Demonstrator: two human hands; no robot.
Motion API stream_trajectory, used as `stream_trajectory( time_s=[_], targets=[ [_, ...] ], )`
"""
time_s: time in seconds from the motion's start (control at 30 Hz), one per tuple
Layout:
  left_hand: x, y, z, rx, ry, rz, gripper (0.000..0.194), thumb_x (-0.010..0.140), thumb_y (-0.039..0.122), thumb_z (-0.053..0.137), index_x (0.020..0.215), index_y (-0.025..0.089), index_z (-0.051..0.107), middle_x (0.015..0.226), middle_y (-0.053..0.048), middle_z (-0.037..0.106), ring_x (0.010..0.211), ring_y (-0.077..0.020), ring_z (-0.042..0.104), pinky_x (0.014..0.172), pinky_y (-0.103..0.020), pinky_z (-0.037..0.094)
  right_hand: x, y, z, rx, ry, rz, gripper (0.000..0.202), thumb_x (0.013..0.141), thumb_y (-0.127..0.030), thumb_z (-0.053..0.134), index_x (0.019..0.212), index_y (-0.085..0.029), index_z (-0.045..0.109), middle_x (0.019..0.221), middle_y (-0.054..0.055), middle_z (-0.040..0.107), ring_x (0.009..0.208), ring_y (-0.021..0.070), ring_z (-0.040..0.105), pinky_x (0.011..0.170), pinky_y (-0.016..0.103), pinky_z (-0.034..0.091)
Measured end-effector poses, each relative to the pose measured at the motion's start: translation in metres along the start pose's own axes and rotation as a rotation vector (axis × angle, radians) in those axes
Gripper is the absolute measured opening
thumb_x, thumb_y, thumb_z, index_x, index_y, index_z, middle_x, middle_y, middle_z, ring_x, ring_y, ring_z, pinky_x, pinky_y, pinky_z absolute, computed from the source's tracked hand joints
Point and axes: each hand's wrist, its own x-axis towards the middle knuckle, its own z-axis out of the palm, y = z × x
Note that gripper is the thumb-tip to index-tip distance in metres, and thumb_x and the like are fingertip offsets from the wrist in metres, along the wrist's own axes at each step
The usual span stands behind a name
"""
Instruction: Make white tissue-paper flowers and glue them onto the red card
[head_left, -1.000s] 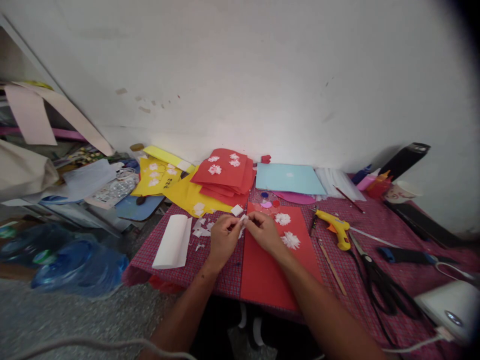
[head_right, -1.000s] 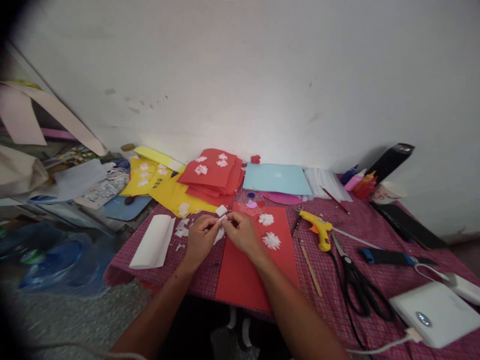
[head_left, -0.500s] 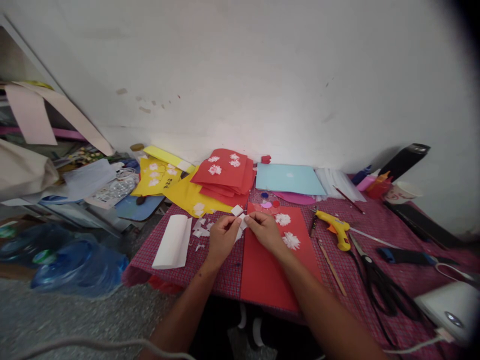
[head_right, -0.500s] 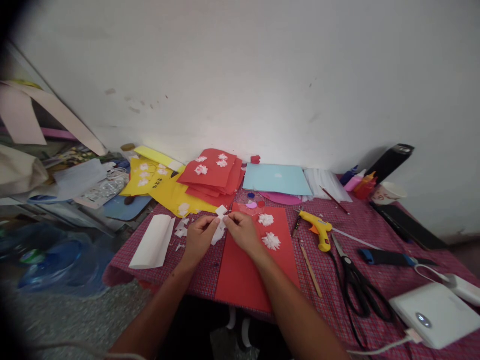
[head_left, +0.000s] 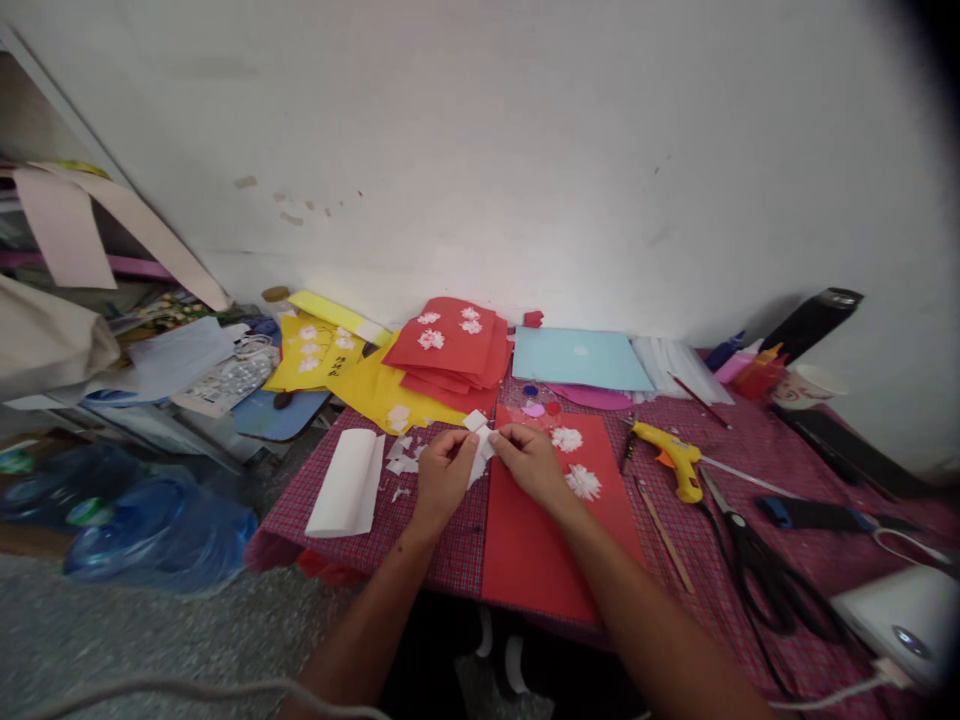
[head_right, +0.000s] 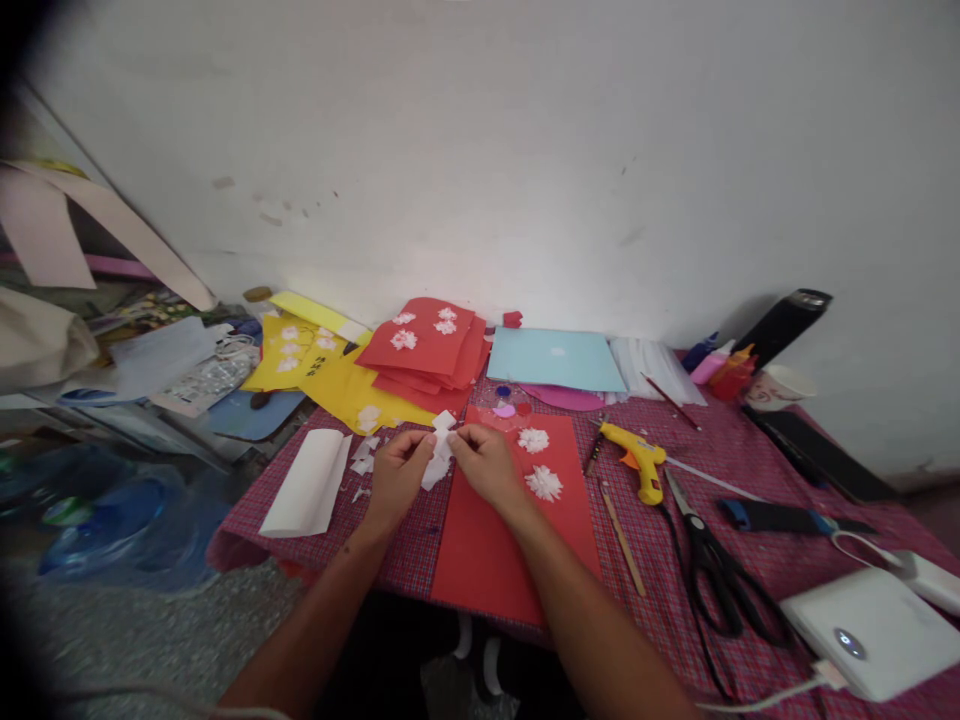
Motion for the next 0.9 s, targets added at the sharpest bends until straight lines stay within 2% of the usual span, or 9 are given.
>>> stream_trajectory(
  time_s=[0.6, 0.9],
  targets=[
    [0.0005, -0.0021, 0.0003, -0.079, 0.022, -0.076, 0.025, 0.087, 0.040, 0.060, 0.084, 0.017, 0.070, 0.071, -0.001, 0.066, 0.062, -0.0136, 0.056, 0.058, -0.024, 0.044, 0.0004, 0.0002, -0.0005, 0.044, -0.004, 0.034, 0.032, 0.085, -0.043, 0.058, 0.063, -0.020, 0.054, 0.057, -0.003, 0.049, 0.054, 0.0127, 0.042, 0.052, 0.025, 0.034],
    [0.0002, 0.0000, -0.0002, -0.074, 0.026, -0.080, 0.025, 0.087, 0.041, 0.060, 0.083, 0.017, 0.069, 0.070, 0.000, 0.065, 0.062, -0.0135, 0.055, 0.058, -0.024, 0.043, 0.0015, 0.0027, -0.0007, 0.019, 0.013, 0.022, 0.031, 0.085, -0.041, 0.058, 0.062, -0.020, 0.056, 0.057, -0.003, 0.050, 0.054, 0.0128, 0.043, 0.052, 0.025, 0.034]
  ],
)
